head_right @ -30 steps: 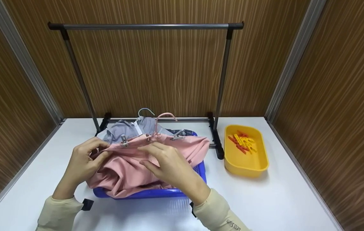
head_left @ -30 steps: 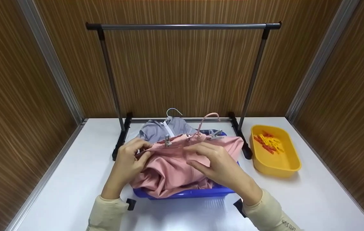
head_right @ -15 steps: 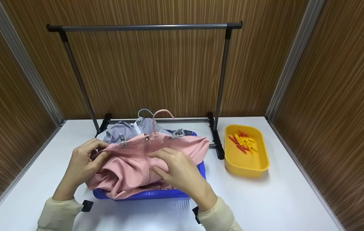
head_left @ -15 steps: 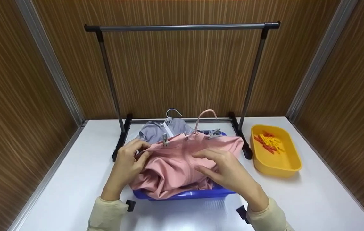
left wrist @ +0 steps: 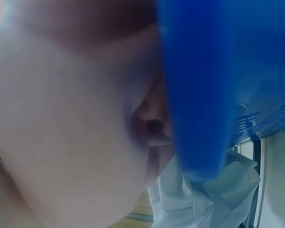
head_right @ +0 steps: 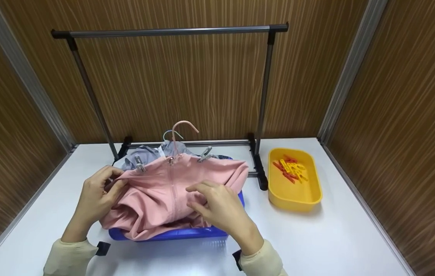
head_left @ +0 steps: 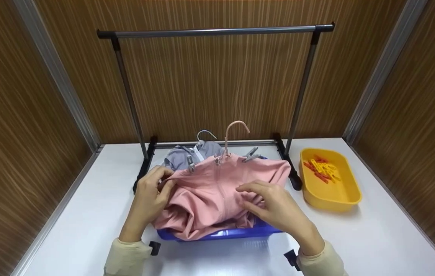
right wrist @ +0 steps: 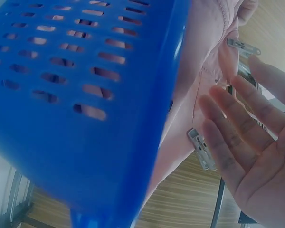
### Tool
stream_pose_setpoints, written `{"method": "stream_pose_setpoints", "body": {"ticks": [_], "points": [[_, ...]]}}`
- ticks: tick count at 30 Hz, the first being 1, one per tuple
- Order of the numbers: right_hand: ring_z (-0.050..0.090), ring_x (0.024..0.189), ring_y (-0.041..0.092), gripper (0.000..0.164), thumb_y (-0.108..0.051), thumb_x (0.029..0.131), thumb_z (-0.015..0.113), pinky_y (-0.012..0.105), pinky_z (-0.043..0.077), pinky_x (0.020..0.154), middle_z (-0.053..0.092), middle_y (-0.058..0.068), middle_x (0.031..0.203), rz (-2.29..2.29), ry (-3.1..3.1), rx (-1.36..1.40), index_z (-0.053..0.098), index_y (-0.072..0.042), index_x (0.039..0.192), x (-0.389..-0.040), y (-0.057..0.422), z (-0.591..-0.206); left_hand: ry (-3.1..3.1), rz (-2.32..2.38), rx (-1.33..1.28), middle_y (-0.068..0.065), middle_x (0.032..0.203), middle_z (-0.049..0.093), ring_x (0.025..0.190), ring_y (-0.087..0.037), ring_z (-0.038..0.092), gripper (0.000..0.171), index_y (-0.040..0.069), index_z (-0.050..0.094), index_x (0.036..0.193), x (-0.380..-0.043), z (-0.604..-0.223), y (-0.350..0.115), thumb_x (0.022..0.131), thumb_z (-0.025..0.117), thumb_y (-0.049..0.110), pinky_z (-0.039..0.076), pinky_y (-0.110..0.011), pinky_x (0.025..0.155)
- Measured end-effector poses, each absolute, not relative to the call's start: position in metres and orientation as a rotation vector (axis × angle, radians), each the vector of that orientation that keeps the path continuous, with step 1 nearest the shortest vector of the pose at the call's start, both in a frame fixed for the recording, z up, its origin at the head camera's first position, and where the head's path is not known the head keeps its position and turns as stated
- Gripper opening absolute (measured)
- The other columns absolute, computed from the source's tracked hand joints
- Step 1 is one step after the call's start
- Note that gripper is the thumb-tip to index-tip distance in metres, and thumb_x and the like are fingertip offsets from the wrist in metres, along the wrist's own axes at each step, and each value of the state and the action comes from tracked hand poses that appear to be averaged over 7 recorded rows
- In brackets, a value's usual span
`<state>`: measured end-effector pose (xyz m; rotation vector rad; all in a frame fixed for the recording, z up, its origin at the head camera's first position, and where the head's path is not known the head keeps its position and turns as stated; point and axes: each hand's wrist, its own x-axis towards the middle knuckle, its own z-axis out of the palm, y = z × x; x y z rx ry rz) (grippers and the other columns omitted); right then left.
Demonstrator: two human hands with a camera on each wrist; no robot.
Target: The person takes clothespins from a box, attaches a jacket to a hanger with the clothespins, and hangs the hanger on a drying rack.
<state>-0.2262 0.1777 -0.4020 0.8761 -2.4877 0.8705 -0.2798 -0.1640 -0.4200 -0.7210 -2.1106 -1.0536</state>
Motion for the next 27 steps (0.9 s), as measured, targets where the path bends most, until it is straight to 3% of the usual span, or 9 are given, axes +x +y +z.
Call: {"method": "stream_pose_setpoints", "body": {"ticks": [8,15,22,27], "points": [[0.076,0.087,0.018,0.038,-0.022,0.092,0.085,0.036,0.065,0.077,0.077,0.002,0.130,0.859,-2.540,0.776,0.076,-0.017,0.129,-0.230,0.180,-0.402,-2.136,-1.083,-0.616,-0.006,0.095,0.071,0.082,-0.011,0.060,0.010,0.005,0.074,0.100,-0.277,-0.416,-0.169,0.093,0.075,-0.003,0.048,-0.021,0.075],[0.073,0.104,0.018,0.049,-0.026,0.090,0.089,0.042,0.060,0.095,0.073,0.000,0.135,0.773,-2.521,0.705,0.073,-0.021,0.135,-0.235,0.187,-0.406,-2.135,-1.104,-0.544,-0.010,0.096,0.071,0.085,-0.014,0.063,0.010,0.005,0.073,0.100,-0.279,-0.411,-0.173,0.094,0.072,-0.003,0.051,-0.024,0.077],[0.068,0.091,0.013,0.059,-0.019,0.088,0.090,0.035,0.060,0.085,0.071,0.002,0.129,0.777,-2.546,0.639,0.068,-0.022,0.143,-0.243,0.192,-0.413,-2.116,-1.114,-0.473,-0.011,0.092,0.070,0.085,-0.014,0.061,0.009,0.001,0.071,0.098,-0.282,-0.408,-0.179,0.093,0.069,-0.006,0.048,-0.018,0.078],[0.065,0.091,0.011,0.060,-0.020,0.088,0.091,0.035,0.058,0.085,0.071,0.003,0.126,0.752,-2.533,0.631,0.068,-0.024,0.143,-0.247,0.194,-0.418,-2.125,-1.102,-0.427,-0.011,0.092,0.071,0.083,-0.015,0.060,0.008,0.000,0.071,0.100,-0.284,-0.401,-0.181,0.094,0.069,-0.005,0.045,-0.018,0.076]]}}
